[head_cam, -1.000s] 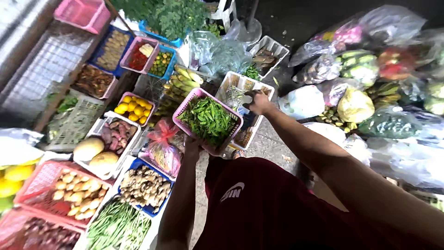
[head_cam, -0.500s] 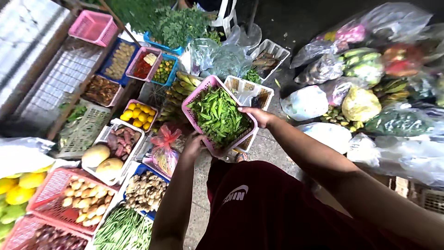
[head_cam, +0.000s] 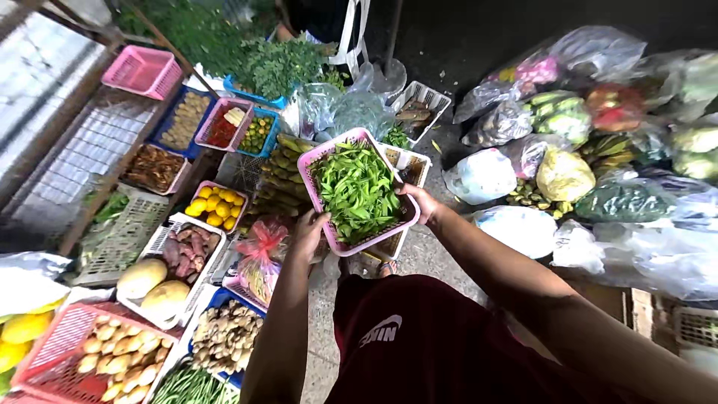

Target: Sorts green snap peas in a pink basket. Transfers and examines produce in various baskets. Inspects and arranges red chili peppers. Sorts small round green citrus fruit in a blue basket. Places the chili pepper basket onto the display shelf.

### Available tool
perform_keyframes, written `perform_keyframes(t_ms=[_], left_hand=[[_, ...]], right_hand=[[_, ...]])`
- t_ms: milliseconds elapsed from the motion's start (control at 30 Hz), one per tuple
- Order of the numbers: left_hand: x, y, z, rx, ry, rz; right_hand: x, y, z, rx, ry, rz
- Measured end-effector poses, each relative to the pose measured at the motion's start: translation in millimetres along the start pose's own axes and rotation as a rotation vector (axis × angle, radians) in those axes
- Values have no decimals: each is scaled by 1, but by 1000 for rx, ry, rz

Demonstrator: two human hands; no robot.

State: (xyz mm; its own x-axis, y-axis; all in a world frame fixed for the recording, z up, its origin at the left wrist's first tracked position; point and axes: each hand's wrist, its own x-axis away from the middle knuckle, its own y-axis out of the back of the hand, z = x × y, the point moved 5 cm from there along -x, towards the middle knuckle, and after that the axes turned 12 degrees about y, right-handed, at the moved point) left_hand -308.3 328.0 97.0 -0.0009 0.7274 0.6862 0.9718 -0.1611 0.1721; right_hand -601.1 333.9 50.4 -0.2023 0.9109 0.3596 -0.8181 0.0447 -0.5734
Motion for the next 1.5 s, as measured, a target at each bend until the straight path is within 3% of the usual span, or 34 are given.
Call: perform_keyframes(t_ms=[100,267,367,500,700,867,967,1167,1333,1500], left_hand=[[-5,19,7,240,-25,20],[-39,62,137,336,178,-94],[-32,47,166,414,282,-137],[-20,36,141,343,260,-104],[-6,63,88,303,30,-19],[3,85,47,192,70,160],[-22,108,54,76,156,70],[-114,199,100,221,137,-94],[-203,281,131,389,141,-273],[-288,337,150,517,224,-391]], right_hand=[[4,-4,8,8,51,-47],[14,9,23,87,117,-58],[11,6,24,147,124,-79],[-1,5,16,149,106,-92],[-23,-23,-3,56,76,42],[-71,-74,-33,101,43,73],[-112,-105,-54,110,15,125],[-239,-165,-112,292,-136,250],[-380,-227,-152,709,-277,57],[-519,-268,-174,740,-208,2]])
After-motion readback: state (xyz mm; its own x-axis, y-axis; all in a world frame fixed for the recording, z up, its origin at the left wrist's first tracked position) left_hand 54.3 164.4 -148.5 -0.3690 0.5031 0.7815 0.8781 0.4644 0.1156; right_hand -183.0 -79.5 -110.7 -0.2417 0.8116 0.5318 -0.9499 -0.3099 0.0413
